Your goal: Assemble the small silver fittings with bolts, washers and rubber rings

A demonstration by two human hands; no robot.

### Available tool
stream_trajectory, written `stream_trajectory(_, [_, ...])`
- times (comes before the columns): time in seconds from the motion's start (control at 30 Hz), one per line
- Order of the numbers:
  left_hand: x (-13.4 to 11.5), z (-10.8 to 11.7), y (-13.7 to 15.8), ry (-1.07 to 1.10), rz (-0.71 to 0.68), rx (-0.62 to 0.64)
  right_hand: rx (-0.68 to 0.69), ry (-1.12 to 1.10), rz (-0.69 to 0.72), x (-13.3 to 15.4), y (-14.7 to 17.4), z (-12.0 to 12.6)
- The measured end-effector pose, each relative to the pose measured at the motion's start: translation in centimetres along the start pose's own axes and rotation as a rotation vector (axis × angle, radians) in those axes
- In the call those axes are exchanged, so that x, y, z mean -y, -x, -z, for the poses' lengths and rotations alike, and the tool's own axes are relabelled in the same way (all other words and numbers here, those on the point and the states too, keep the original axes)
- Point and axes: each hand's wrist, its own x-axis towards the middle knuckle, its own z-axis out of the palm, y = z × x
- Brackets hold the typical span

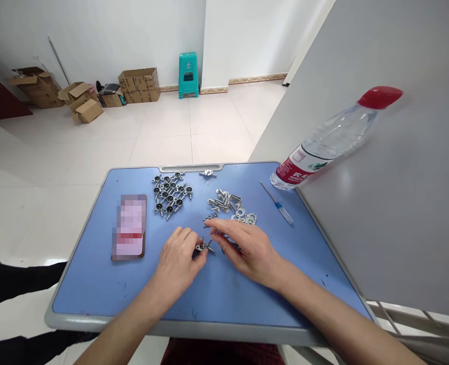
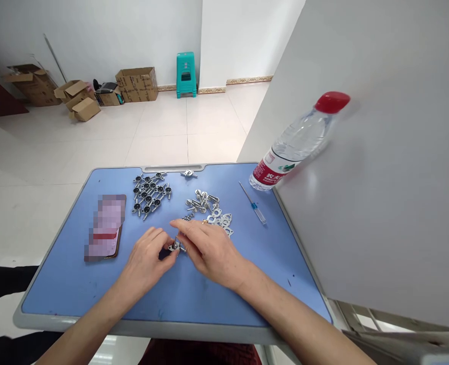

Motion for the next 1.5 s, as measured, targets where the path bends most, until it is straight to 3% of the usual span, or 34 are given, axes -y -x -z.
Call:
stream_trajectory(0.23, [0.0,0.1,0.0,0.002,-0.015,-0.008,-0.025,0.029,-0.015,-0.3,0.4,-0.2])
stream_trajectory(0.47, [0.1,0.0,0.0,-0.034,-0.006,-0.017,-0.142,-0.002,-0.058,-0.1,0.6,0.6])
stream_trajectory(0.63, [0.0,0.0,0.1,-0.083,-0.001,-0.037,0.059,-0.047,-0.022,-0.2,0.6,1.1])
stream_trajectory(0.73, [-0.1,0.2,0.0,-0.112,0.010,-0.027,0.092,-0.019,-0.018,-0.6,0.7,0.8])
stream_trajectory(0.97, [-0.6,1.9,-0.3,-0.058,0.144,0.162,0.077,-0.043,-0.068,-1.2,0.9,0.2])
stream_trajectory(1.17, [-0.8,3.8,-0.1,0.212,0.166,0.370,0.077,-0.145,-0.149,-1.2,0.8,-0.1])
stream_trajectory(1.23, [-0.3,4.2,0.1,0.276,0.170,0.333,0.057,-0.176,-0.177,-1.1,0.7,0.1])
stream_trajectory(1.3, [0.1,4.6,0.2,0.316,0.180,0.216,0.010,-0.195,-0.222,-1.0,0.5,0.5])
stream_trajectory(1.4, [0.5,4.8,0.1,0.272,0.064,0.070,-0.076,-0.226,-0.317,-1.1,0.3,1.6])
stream_trajectory(1.5, [0.4,4.4,-0.2,0.161,-0.090,0.137,-0.111,-0.226,-0.422,-1.6,0.1,2.7])
